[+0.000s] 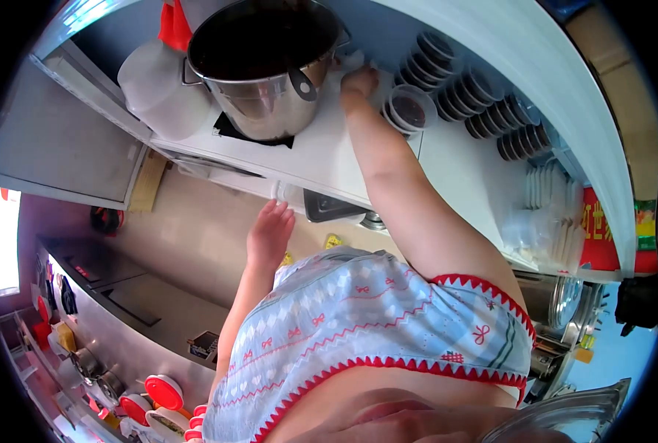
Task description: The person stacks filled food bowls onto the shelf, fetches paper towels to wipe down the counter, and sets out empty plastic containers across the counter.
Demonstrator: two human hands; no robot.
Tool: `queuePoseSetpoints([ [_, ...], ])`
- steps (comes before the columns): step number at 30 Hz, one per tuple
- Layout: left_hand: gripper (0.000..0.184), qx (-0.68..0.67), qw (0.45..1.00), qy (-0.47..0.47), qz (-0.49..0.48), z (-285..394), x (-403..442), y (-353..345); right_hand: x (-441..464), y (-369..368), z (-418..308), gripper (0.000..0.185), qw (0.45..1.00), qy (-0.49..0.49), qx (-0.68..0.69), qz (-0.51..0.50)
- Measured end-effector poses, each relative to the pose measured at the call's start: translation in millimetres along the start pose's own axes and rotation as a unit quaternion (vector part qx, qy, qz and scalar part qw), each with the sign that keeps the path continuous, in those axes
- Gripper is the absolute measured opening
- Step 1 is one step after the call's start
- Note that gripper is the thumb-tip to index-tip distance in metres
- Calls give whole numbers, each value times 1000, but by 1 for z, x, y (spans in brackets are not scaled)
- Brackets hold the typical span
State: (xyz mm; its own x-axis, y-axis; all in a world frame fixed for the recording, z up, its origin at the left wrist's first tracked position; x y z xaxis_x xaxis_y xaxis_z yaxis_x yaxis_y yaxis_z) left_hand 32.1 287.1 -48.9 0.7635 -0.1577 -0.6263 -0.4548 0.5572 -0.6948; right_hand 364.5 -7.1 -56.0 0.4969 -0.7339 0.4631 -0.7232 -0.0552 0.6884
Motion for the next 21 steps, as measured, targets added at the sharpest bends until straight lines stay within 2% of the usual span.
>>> queuePoseSetpoints([
  [1, 36, 0, 1000, -7, 11, 3, -1, 5, 9, -5, -1, 33, 1000, 4, 0, 1],
  [3, 35, -6, 1000, -13, 28, 4, -2, 11, 13, -12, -4, 34, 968, 134, -152, -147],
  [5, 34, -8, 999, -19, 46, 5, -2, 20, 11, -8, -6, 34, 961, 162, -171, -145],
  [8, 43, -41, 999, -2, -4, 5, 4, 28, 12, -27, -1, 34, 952, 210, -179, -129],
  [12, 38, -28, 999, 1, 17, 7, 1, 28, 10, -32, -1, 36, 946, 271, -116, -137],
  [18, 34, -12, 999, 17, 36, 4, 2, 38, 13, -21, -11, 41, 931, 306, -126, -151],
  [21, 33, -3, 999, 26, 42, 3, -1, 42, 11, -27, -7, 35, 928, 335, -93, -133],
])
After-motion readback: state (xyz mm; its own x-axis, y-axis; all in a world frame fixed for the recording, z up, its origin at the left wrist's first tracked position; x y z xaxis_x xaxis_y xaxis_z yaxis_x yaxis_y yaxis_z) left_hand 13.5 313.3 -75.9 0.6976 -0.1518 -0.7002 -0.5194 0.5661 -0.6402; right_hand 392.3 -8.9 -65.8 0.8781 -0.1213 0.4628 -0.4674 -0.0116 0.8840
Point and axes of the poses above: each hand's wrist, its own x-axis towards the middle knuckle, its own y-axis out of the back of the hand, z = x × y, the point moved 2 cm from there along x, towards the middle knuckle, and after that the axes turned 12 degrees about z, right-handed, at the moved point
